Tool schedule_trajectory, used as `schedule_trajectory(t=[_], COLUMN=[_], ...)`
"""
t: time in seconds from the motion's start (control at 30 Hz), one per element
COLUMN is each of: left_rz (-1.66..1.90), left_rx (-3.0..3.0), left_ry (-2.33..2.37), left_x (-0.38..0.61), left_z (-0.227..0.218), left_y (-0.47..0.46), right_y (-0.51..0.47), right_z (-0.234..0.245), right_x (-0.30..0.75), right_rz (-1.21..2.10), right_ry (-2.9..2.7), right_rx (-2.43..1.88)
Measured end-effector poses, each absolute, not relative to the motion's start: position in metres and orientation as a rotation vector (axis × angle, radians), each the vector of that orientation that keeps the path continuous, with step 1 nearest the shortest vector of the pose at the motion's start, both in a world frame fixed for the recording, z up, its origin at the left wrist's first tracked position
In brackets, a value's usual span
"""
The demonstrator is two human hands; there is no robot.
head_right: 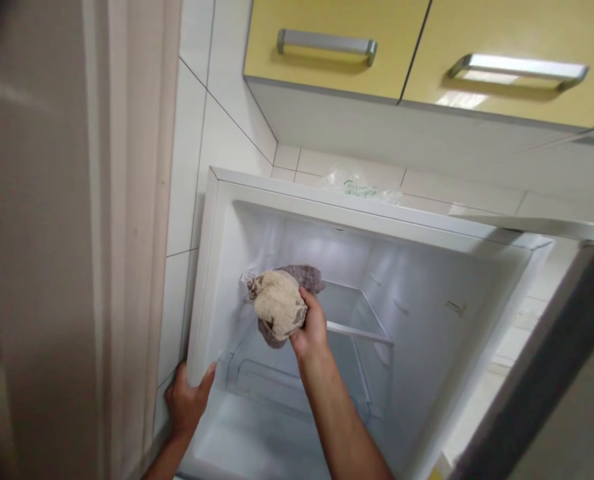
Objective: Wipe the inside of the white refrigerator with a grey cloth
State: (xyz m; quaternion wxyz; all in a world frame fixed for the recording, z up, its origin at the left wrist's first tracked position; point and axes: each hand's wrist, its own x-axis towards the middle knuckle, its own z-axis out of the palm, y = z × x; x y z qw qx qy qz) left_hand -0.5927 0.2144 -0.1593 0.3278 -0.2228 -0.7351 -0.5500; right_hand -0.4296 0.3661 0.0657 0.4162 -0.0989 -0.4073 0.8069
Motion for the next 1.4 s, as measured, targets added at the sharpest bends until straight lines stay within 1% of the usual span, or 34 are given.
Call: schedule_trajectory(t=[0.2,0.33,0.47,0.53,0.67,0.83,1.07,1.23,1.4], left_rz=[-1.465,-1.488,-1.48,-1.486,-1.492,-1.495,-1.523,-1.503,-1.393], left_rx=[-0.575,-0.605,-0.6,-0.589,-0.583,-0.585,-0.475,-0.519,-0.626], left_ry=[-1.919,-1.897,-1.905,-1.909,-1.888,-1.917,-1.896,-1.881,-1.882], left_x=[-0.59,-0.591,-0.593,-0.593,-0.594,-0.597,-0.597,-0.597,-0.602], left_z=[-0.158,-0.16,-0.164,-0.166,-0.171,-0.181,-0.197,-0.197,-0.193], left_y=[0.213,0.213,0.214,0.214,0.215,0.216,0.23,0.228,0.219], right_y=[0.364,0.365,0.395,0.419,0.468,0.512,0.534,0.537,0.551], right_z=[0.129,0.151,0.157,0.159,0.165,0.161,0.137,0.154,0.17], right_x=[-0.504,-0.543,-0.567,-0.575,-0.59,-0.602,-0.608,-0.607,-0.573], right_rz=[1.535,1.268,1.128,0.997,0.639,0.424,0.011,-0.241,-0.397], right_ry=[-1.029,-1.266,-1.446,-1.527,-1.735,-1.931,-2.247,-2.311,-2.259], right_rx=[-0.151,-0.1,-0.11,-0.148,-0.382,-0.579,-0.686,-0.748,-0.845])
